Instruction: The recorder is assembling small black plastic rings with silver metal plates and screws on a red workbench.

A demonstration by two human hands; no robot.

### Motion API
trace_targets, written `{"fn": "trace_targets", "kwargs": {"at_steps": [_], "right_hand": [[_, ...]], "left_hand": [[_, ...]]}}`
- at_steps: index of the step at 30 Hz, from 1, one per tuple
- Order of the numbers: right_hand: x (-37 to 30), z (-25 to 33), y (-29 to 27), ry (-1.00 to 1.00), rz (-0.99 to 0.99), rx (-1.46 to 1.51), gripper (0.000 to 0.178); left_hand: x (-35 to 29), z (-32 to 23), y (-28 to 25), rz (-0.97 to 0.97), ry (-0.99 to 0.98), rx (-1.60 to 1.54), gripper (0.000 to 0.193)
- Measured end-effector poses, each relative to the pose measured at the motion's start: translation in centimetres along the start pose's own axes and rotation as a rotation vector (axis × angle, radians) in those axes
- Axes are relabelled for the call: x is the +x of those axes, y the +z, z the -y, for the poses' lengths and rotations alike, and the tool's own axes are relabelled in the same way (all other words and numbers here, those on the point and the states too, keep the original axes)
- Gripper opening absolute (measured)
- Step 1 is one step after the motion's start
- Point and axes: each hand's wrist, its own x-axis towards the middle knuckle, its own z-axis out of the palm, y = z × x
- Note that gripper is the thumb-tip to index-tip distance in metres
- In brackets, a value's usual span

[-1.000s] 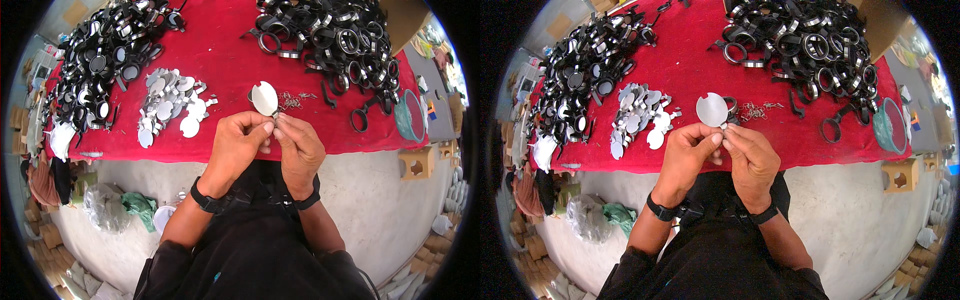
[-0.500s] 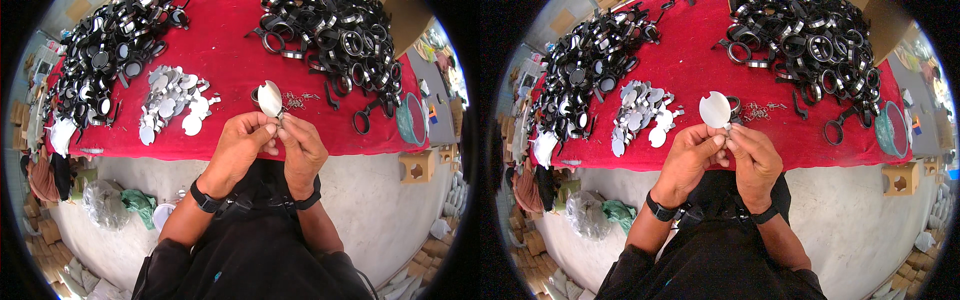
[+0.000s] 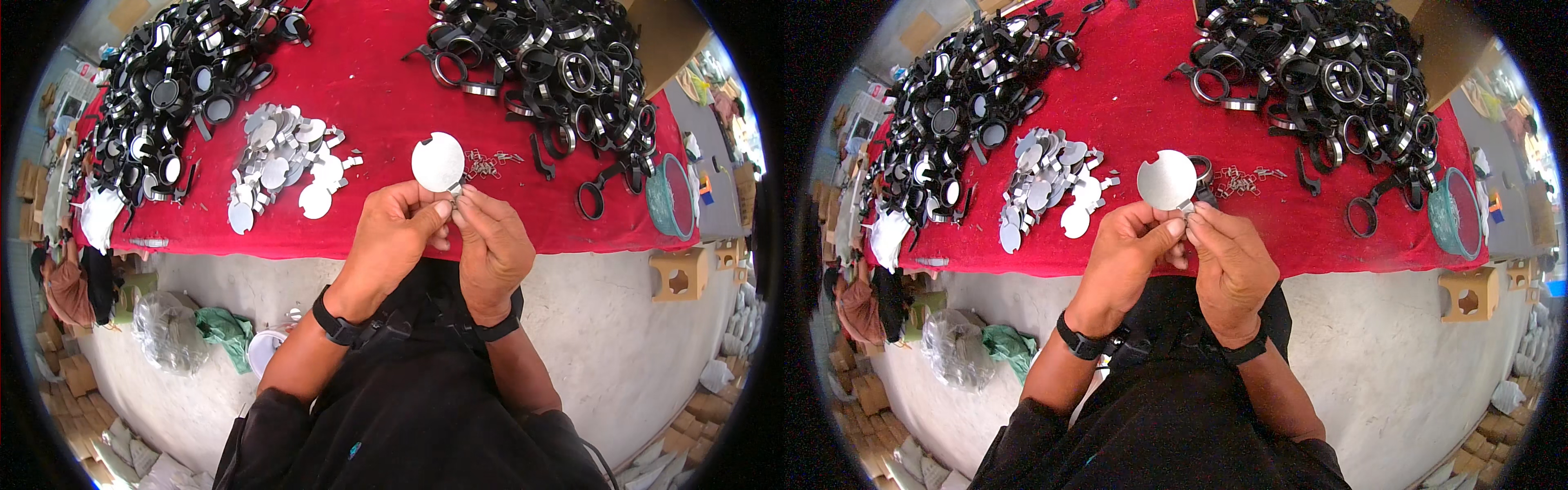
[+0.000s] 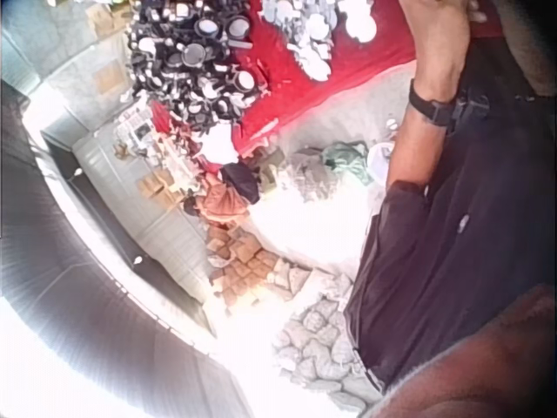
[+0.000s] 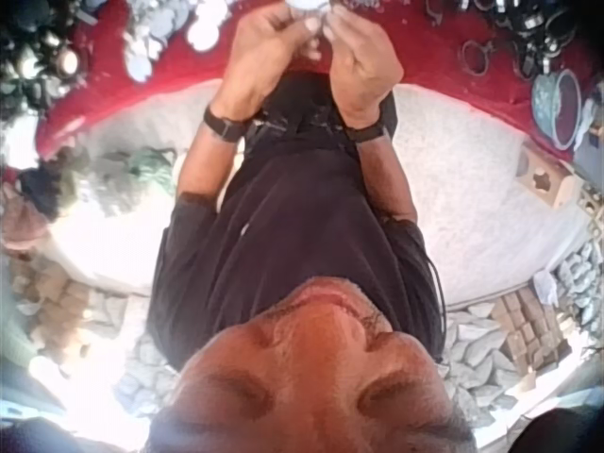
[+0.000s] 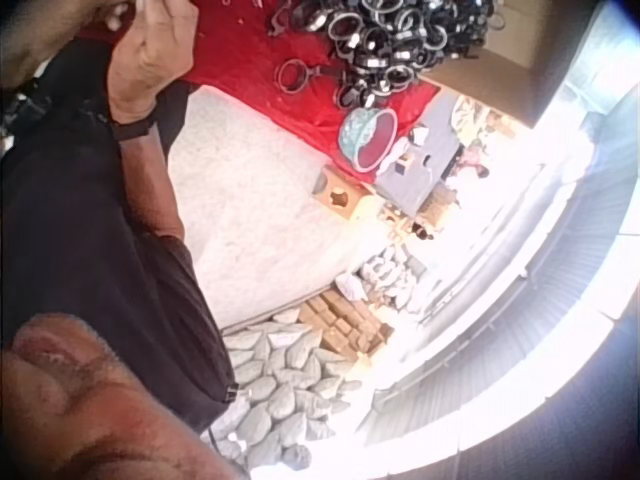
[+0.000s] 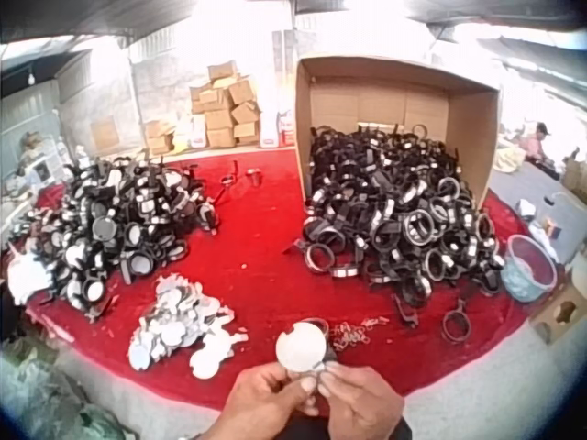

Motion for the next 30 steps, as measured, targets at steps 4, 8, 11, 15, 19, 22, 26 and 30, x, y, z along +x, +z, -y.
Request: {"fn": "trace_targets", "kwargs": {"at_steps": [4,8,11,15,19,22,26,30], "right_hand": [[-0.1,0.1,0.3,-0.028,-0.013,0.004,0.019],[-0.1,0.1,0.0,0.145,-0.042,0.057,0.019],[-0.1,-0.1,-0.3,0.174,-0.040,0.072,0.018],[-0.2,0.0,-0.4,0.122,-0.010,0.005,0.019],[-0.4,-0.1,-0.2,0.122,-0.022,0.028,0.018],[-0.2,0.0,-0.4,0.111,-0.005,0.022,0.017],[-0.2,0.1,-0.4,0.084,0.014,0.004,0.019],[-0.6,-0.4,0.0,0.081,-0.018,0.048,0.020]], "left_hand": [[-0.3,-0.3,0.6,-0.082,0.024,0.197,0.011],[-0.2,0.2,0.5,-0.256,0.619,0.924,0.009],[-0.4,0.3,0.5,-0.156,0.375,0.573,0.013],[-0.2,0.3,0.5,-0.071,0.176,0.297,0.018],[0.1,-0.1,0.7,-0.057,0.111,0.166,0.018],[0.0,-0.3,0.6,-0.060,0.115,0.191,0.018],[-0.1,0.5,0.7,-0.084,0.157,0.281,0.013],[-0.3,0.3,1.2,-0.152,0.418,0.663,0.007]]}}
